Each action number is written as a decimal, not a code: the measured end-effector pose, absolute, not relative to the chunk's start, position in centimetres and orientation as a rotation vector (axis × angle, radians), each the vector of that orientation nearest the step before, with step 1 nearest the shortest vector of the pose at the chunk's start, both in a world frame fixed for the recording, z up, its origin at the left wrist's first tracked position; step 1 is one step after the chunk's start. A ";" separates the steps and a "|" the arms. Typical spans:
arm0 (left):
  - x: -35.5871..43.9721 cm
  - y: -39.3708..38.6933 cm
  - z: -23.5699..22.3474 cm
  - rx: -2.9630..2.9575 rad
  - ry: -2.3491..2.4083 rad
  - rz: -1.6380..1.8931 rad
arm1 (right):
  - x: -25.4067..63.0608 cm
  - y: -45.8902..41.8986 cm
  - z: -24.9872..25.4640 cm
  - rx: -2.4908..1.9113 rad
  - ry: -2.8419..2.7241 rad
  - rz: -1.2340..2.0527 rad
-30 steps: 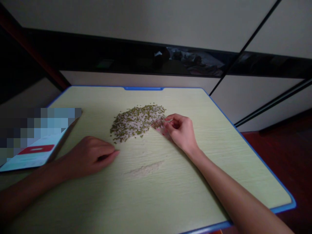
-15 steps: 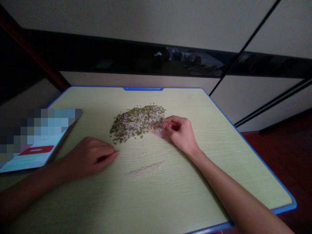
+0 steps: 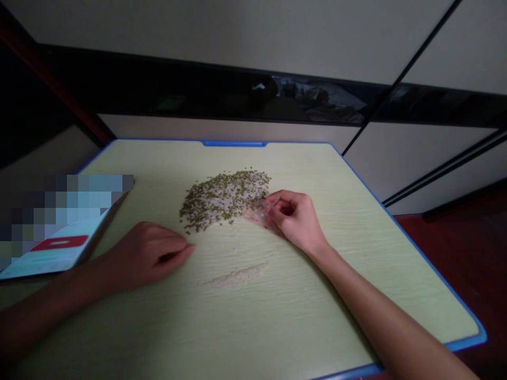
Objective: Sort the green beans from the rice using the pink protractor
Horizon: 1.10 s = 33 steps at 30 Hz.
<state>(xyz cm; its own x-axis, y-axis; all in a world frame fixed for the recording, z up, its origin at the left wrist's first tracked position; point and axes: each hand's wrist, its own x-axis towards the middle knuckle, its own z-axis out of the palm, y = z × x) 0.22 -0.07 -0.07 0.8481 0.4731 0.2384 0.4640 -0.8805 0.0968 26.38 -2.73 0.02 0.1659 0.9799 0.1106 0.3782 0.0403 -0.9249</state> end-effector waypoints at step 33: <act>0.1 0.1 -0.2 3.010 0.731 0.417 | 25.9 -2.4 -0.4 -1.522 -1.327 0.786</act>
<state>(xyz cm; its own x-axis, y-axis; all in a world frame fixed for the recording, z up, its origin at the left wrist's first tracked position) 0.09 0.07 -0.20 0.8548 0.4529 0.2533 0.4485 -0.8903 0.0783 25.93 -2.41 -0.39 0.2091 0.9718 0.1090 0.3719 0.0241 -0.9280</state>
